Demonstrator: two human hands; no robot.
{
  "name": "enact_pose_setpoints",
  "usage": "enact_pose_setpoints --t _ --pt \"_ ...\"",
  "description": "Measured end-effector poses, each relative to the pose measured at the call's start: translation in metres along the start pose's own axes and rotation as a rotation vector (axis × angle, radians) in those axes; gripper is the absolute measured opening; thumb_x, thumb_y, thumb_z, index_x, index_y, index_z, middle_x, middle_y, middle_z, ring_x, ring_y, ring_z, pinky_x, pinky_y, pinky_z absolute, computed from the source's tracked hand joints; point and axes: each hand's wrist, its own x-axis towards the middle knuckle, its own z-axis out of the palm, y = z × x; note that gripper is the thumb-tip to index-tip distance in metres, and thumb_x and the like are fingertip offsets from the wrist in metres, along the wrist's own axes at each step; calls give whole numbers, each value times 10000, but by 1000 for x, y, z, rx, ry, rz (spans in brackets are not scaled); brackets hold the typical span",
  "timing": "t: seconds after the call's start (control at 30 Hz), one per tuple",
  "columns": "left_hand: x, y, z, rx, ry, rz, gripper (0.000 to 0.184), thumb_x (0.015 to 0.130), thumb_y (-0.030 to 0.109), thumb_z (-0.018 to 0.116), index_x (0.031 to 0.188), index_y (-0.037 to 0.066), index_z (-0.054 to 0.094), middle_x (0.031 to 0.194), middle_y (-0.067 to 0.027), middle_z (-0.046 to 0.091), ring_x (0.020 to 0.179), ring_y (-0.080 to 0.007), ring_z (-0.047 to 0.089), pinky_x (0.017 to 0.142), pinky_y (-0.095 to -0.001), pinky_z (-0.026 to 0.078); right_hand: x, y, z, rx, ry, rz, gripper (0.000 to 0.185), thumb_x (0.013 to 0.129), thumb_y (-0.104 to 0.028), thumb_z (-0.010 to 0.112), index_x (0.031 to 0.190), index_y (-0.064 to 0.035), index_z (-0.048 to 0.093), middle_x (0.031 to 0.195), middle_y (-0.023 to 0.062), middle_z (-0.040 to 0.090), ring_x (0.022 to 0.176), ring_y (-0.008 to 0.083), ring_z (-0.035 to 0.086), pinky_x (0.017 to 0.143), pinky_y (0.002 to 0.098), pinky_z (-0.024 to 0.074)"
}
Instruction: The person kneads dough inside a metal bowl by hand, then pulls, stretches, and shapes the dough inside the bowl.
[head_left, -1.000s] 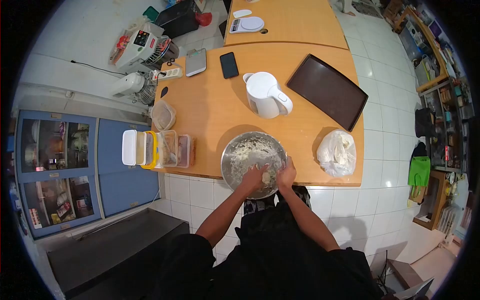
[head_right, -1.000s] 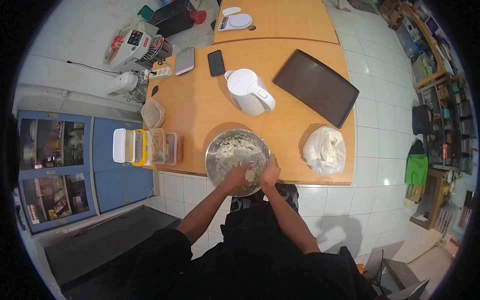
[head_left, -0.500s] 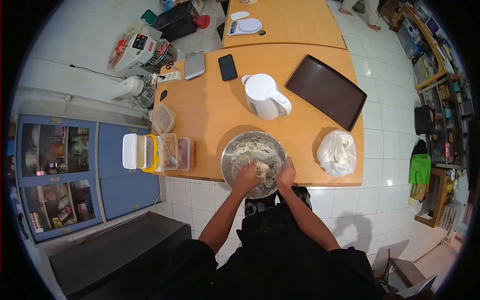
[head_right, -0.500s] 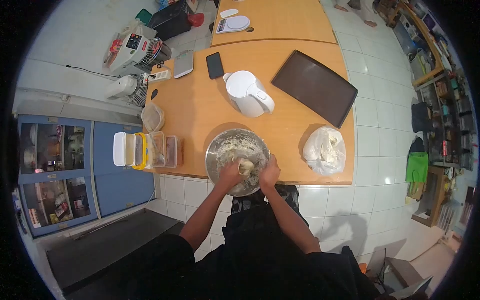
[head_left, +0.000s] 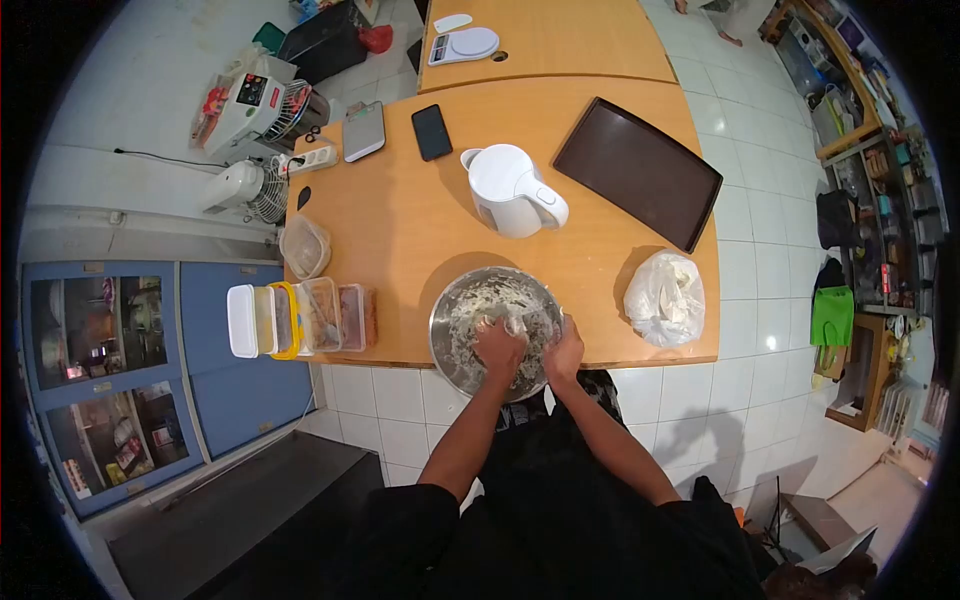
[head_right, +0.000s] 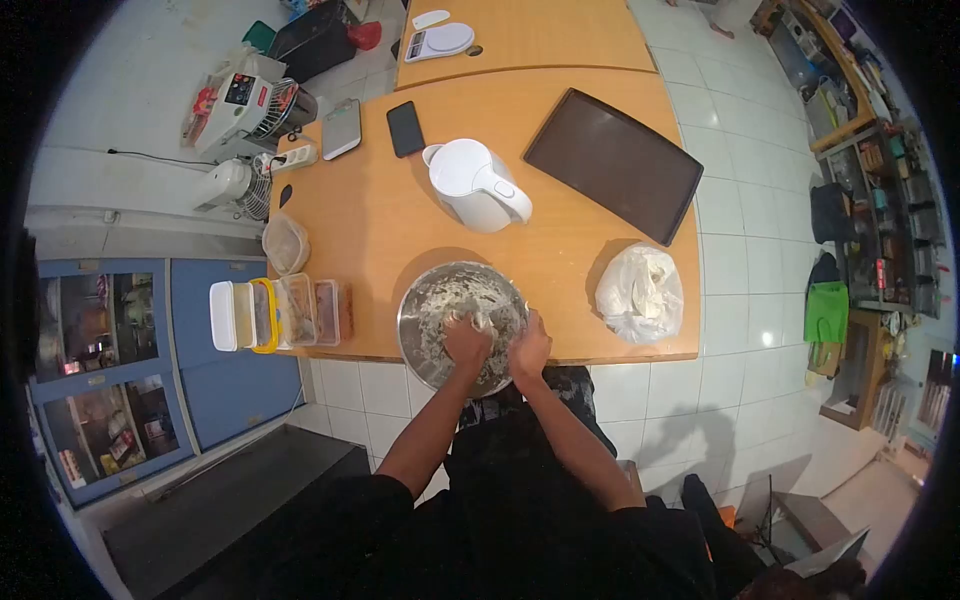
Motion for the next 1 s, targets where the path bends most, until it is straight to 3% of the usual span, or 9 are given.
enact_pose_setpoints --t 0.13,0.33,0.4,0.6,0.73,0.83,0.97,1.0 --pt "9 13 -5 37 30 -59 701 708 308 691 1306 42 441 1324 -225 486 1253 -384 436 990 -558 359 -1 -5 -6 -3 -25 11 221 873 -7 504 1090 6 541 933 270 602 891 497 560 740 511 455" --pt "38 -15 26 100 358 210 675 708 319 702 1262 24 453 1288 -229 497 1224 -411 442 1008 -555 330 3 7 -1 -50 -68 8 239 862 -27 517 1098 8 534 928 263 596 867 483 566 727 518 446" --pt "45 -16 23 78 287 213 662 711 313 698 1257 28 457 1285 -239 496 1220 -421 441 1011 -555 328 1 10 -3 -74 -126 6 331 817 -29 539 1142 28 518 961 249 595 863 463 571 738 518 434" --pt "65 -24 8 120 139 258 650 701 337 714 1247 78 475 1225 -231 507 1198 -415 443 1002 -547 339 -1 4 -2 -125 -41 -27 209 866 -22 542 1072 16 542 891 264 606 831 482 582 706 515 458" --pt "65 -20 -3 214 80 276 688 671 372 749 1257 135 476 1191 -214 511 1185 -400 444 991 -538 351 -8 3 0 -84 -30 17 280 846 -12 536 1122 33 519 943 269 590 856 468 568 726 518 436" --pt "63 -22 -2 72 49 287 742 677 390 754 1302 144 437 1221 -225 502 1196 -410 443 997 -543 345 -3 0 4 -42 43 4 274 865 -4 528 1137 28 526 936 300 590 892 491 567 750 507 457" --pt "48 -24 -5 -75 -60 308 792 756 394 699 1396 109 329 1283 -295 474 1242 -476 404 1052 -603 266 -7 4 3 10 28 11 288 867 0 509 1154 24 517 942 294 591 901 487 566 758 498 458" --pt "42 -24 -1 -23 2 373 841 789 432 649 1455 97 261 1354 -345 412 1283 -501 369 1099 -616 182 -7 2 3 44 8 31 288 867 1 505 1154 20 516 943 290 593 901 485 567 759 496 458"
